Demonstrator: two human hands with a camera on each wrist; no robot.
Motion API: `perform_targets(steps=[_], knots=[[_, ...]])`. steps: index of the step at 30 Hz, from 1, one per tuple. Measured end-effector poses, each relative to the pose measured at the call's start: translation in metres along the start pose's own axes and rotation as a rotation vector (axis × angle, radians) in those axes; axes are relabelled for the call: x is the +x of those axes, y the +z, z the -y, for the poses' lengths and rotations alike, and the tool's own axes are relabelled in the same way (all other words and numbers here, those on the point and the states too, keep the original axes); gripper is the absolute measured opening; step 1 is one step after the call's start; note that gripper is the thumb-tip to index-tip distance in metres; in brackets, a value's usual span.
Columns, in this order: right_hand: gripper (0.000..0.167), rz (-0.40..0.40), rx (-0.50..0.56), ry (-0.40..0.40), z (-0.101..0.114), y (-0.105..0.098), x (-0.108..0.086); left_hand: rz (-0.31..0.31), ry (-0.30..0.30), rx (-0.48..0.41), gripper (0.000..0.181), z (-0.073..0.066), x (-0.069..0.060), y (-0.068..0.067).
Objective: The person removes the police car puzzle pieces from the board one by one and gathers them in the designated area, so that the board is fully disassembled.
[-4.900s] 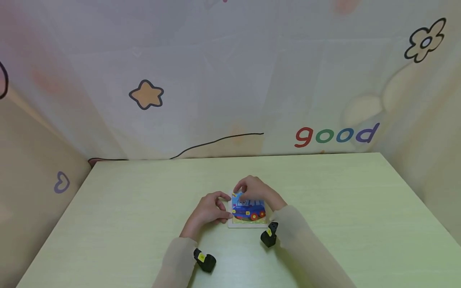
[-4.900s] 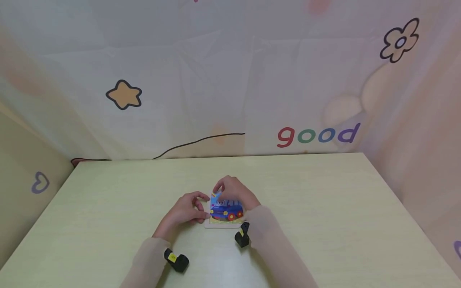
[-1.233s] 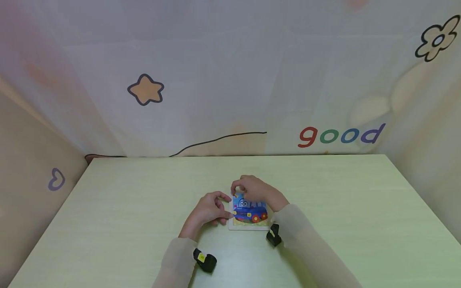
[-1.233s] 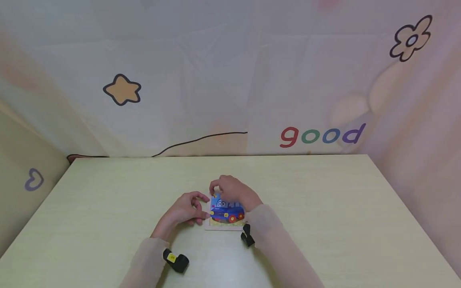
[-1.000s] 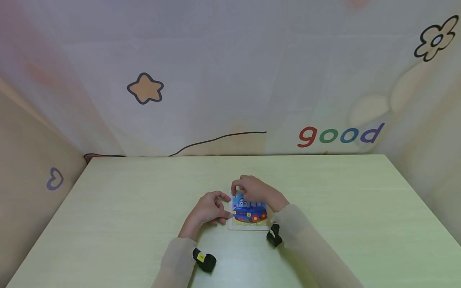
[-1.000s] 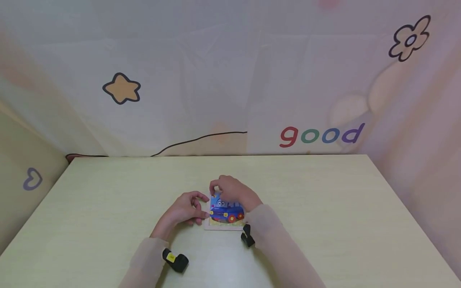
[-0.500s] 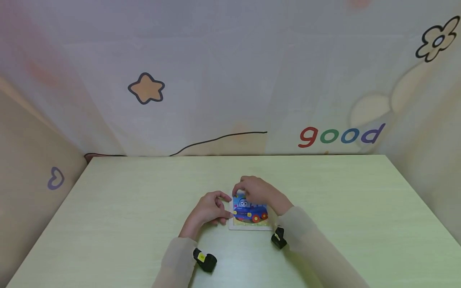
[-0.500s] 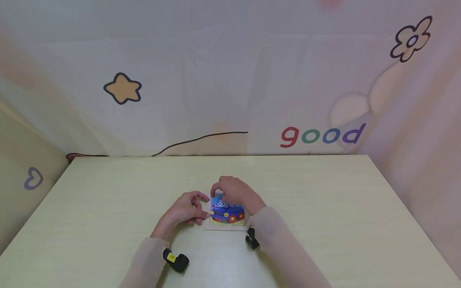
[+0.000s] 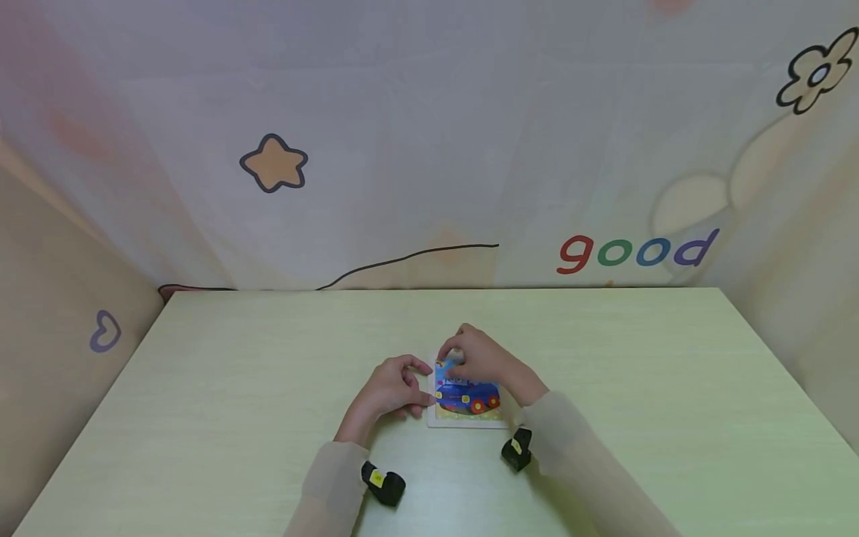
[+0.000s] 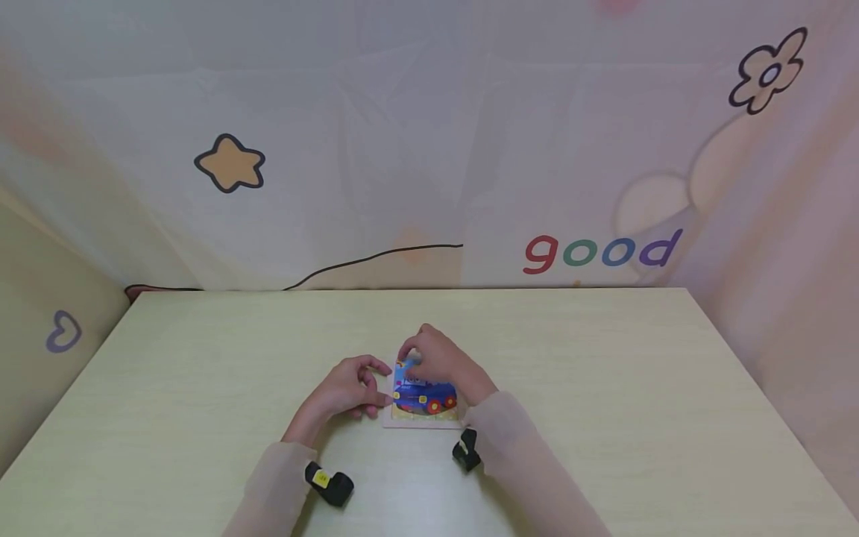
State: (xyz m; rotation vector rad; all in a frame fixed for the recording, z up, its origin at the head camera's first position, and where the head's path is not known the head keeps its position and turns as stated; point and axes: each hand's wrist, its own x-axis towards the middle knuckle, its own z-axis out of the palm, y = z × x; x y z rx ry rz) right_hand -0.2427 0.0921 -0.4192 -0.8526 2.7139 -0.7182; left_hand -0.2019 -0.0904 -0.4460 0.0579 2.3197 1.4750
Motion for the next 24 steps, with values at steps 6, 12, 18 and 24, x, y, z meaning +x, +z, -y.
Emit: perform_targets(steps=[6, 12, 18, 24], knots=[[0.019, -0.027, 0.055, 0.065, 0.0034, 0.0006, -0.0022, 0.001, 0.002, 0.002, 0.036, -0.0002, -0.0011, -0.0005], [0.022, -0.033, 0.121, 0.116, 0.0051, 0.0008, -0.0028, 0.005, -0.004, 0.007, 0.035, -0.0009, -0.0012, -0.0009], [0.024, -0.013, 0.153, 0.129, 0.0037, 0.0013, -0.0012, 0.003, 0.004, 0.008, 0.037, -0.0007, -0.0004, -0.001], [0.024, 0.031, 0.207, 0.126, 0.0011, 0.0021, 0.0034, 0.008, 0.012, 0.001, 0.037, -0.0007, -0.0004, -0.0008]])
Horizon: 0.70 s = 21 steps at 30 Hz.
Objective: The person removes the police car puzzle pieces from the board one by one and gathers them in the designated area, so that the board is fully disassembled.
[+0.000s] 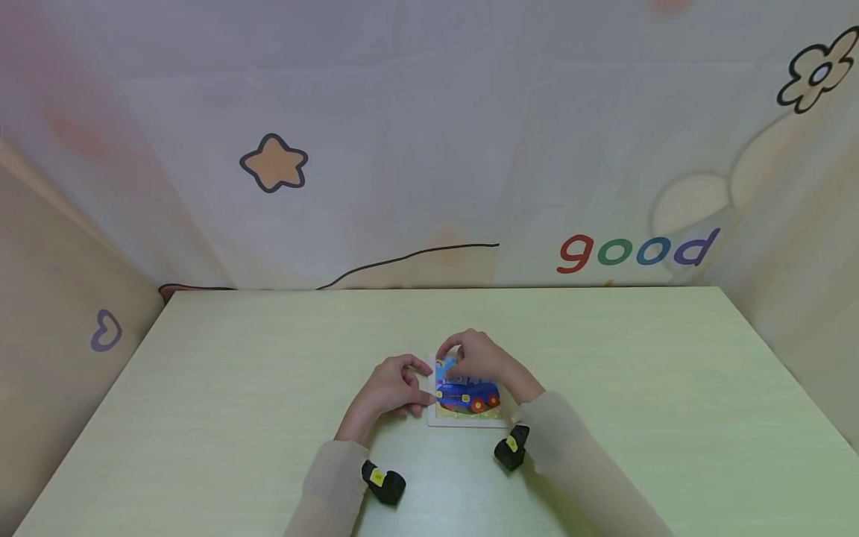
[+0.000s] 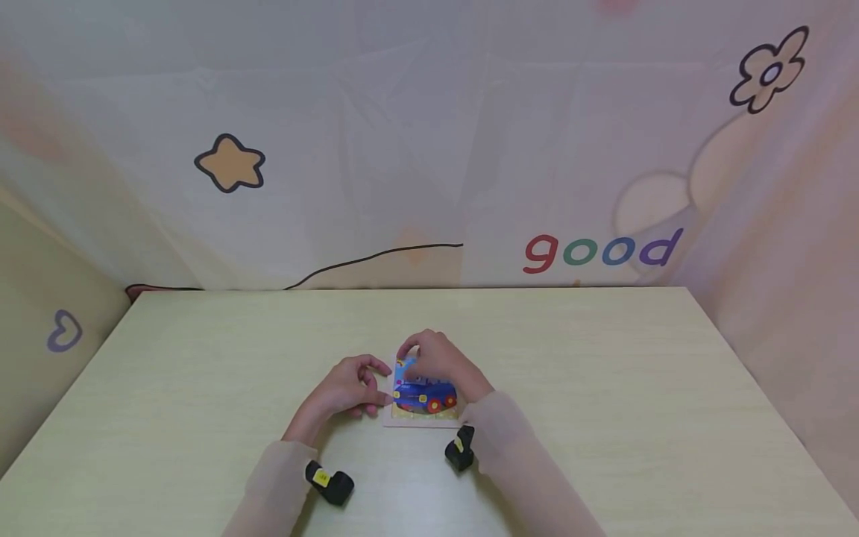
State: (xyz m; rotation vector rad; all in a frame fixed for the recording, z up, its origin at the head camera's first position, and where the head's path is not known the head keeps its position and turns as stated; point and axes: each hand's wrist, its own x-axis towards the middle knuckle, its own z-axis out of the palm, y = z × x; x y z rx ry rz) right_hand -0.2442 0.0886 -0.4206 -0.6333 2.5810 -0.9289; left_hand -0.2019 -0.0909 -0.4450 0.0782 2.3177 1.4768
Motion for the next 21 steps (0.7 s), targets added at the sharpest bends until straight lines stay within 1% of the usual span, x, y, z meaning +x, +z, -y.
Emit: perform_targets(steps=[4, 9, 13, 16, 21], knots=[[0.019, 0.007, 0.026, 0.035, 0.0, 0.0, 0.003, 0.001, 0.001, 0.0, 0.037, 0.0, -0.001, 0.0], [0.015, 0.012, 0.055, 0.051, 0.001, -0.002, 0.002, -0.004, -0.006, 0.0, 0.038, -0.001, 0.0, 0.001], [0.016, -0.008, 0.023, 0.059, -0.002, -0.008, -0.002, 0.0, -0.013, -0.004, 0.038, -0.002, 0.001, 0.002], [0.016, 0.003, -0.008, 0.058, -0.007, -0.012, -0.005, -0.003, -0.02, 0.001, 0.038, -0.002, 0.0, 0.002], [0.02, 0.021, 0.015, 0.047, -0.013, -0.014, -0.008, -0.01, -0.029, 0.008, 0.037, -0.003, -0.002, 0.0]])
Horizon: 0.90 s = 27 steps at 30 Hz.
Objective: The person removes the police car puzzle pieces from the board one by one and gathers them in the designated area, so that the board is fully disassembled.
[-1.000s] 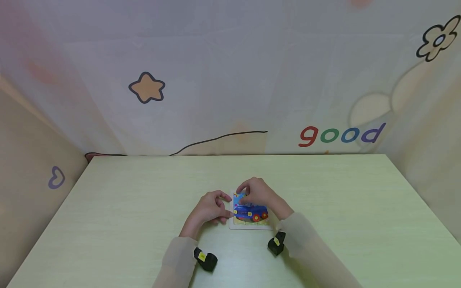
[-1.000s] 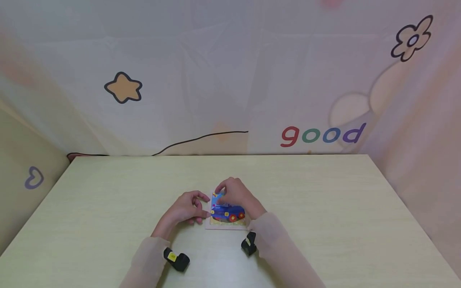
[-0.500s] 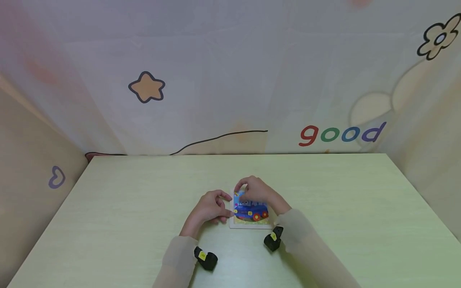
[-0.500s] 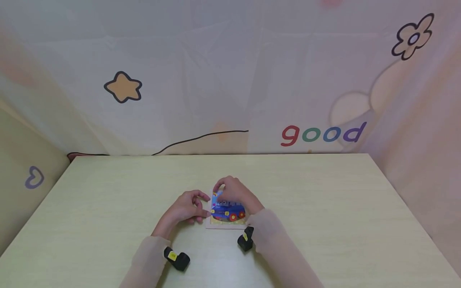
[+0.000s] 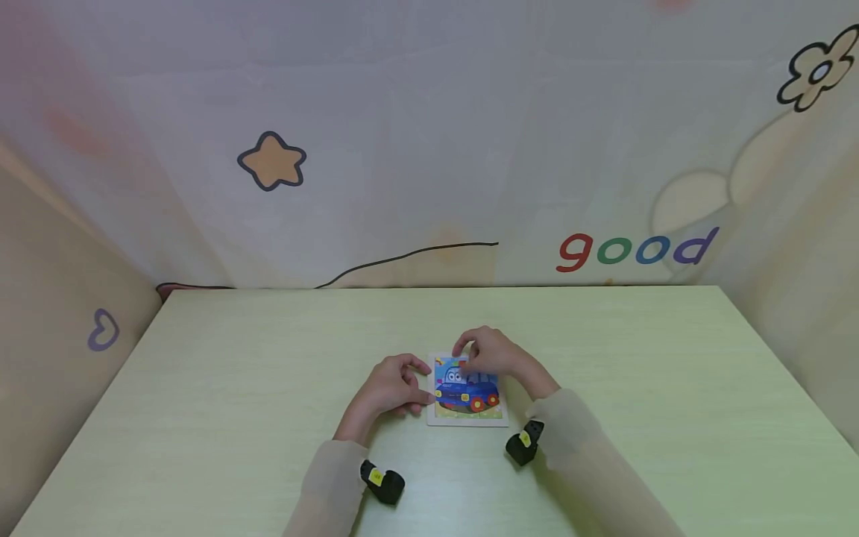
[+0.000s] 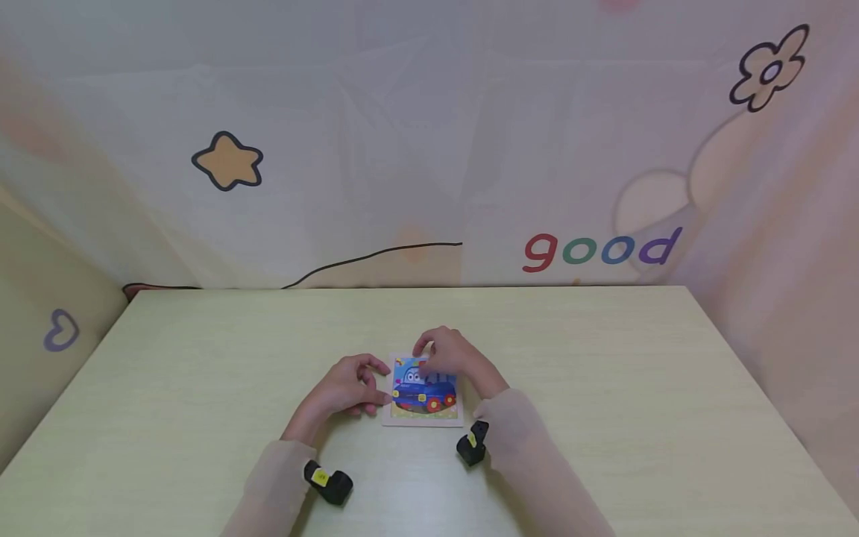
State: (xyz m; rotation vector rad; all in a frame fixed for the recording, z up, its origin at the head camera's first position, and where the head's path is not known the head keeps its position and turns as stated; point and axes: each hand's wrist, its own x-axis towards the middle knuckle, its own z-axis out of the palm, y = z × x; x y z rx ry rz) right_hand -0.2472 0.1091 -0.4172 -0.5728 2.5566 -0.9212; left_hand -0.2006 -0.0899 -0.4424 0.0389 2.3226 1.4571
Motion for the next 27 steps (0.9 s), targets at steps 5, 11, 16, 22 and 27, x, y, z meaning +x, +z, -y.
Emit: perform_targets(steps=[5, 11, 16, 22, 27], knots=[[0.025, -0.016, 0.028, 0.014, -0.001, 0.004, 0.0, 0.001, 0.008, 0.0, 0.036, 0.0, 0.001, 0.0], [0.028, -0.054, 0.0, 0.003, 0.005, 0.012, 0.0, -0.003, 0.005, 0.006, 0.036, 0.0, 0.0, 0.0], [0.028, -0.08, -0.036, -0.028, 0.009, 0.015, -0.002, -0.002, 0.019, 0.003, 0.034, 0.0, -0.001, 0.0], [0.027, -0.088, -0.052, -0.037, 0.01, 0.018, -0.004, -0.003, 0.02, -0.023, 0.025, 0.0, 0.001, 0.001], [0.026, -0.076, -0.072, -0.034, 0.013, 0.018, -0.004, -0.047, 0.002, -0.01, 0.019, 0.0, 0.005, 0.003]])
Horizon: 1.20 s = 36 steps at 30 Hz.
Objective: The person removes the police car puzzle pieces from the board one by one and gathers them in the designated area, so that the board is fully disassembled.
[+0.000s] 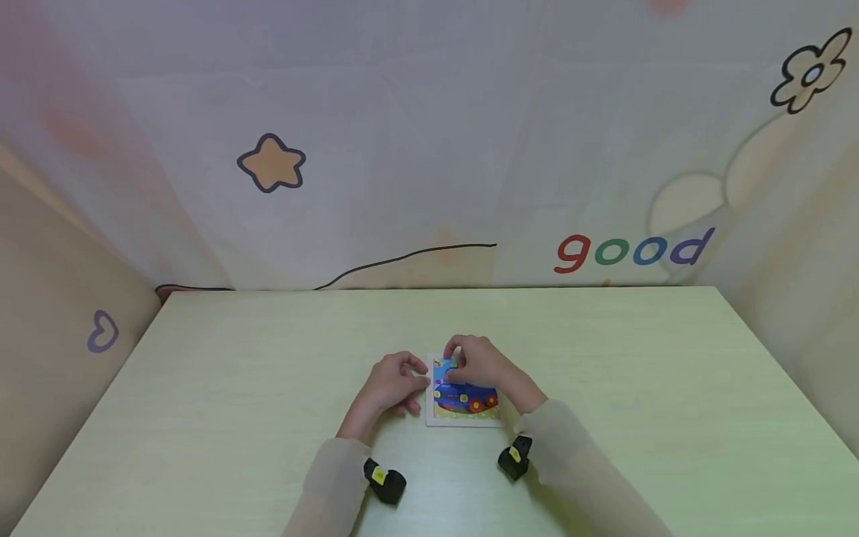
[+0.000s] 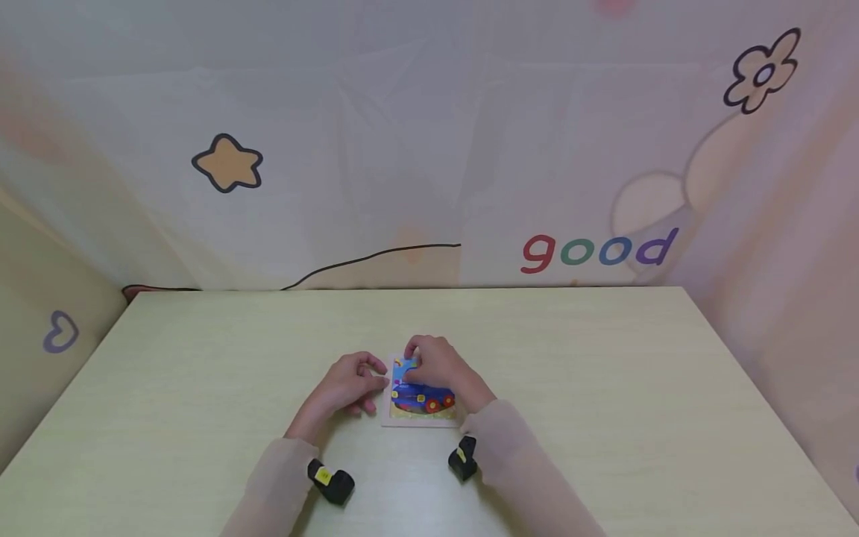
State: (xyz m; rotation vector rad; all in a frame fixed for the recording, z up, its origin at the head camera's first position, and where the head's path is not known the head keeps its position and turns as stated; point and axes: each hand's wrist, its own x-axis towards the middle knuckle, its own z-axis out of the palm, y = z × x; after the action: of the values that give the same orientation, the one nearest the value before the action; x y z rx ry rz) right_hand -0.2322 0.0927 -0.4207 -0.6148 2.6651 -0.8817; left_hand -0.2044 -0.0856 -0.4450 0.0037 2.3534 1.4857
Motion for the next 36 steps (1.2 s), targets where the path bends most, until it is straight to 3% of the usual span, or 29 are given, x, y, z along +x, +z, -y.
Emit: perform_targets(steps=[11, 20, 26, 31, 36], knots=[[0.024, 0.002, 0.001, -0.017, 0.002, -0.001, -0.001, -0.07, -0.034, 0.024, 0.018, -0.002, 0.007, 0.003], [0.026, 0.034, 0.014, -0.004, 0.001, -0.001, 0.002, 0.03, 0.052, 0.015, 0.031, 0.001, 0.002, -0.004], [0.024, 0.064, 0.012, -0.012, 0.003, -0.001, 0.007, 0.087, 0.073, 0.021, 0.042, 0.003, 0.0, -0.007], [0.018, 0.011, -0.026, -0.041, 0.009, 0.004, 0.008, 0.093, 0.08, 0.03, 0.043, 0.004, 0.0, -0.007], [0.016, -0.067, -0.068, 0.048, 0.017, 0.01, 0.009, 0.087, 0.079, 0.018, 0.043, 0.003, 0.001, -0.006]])
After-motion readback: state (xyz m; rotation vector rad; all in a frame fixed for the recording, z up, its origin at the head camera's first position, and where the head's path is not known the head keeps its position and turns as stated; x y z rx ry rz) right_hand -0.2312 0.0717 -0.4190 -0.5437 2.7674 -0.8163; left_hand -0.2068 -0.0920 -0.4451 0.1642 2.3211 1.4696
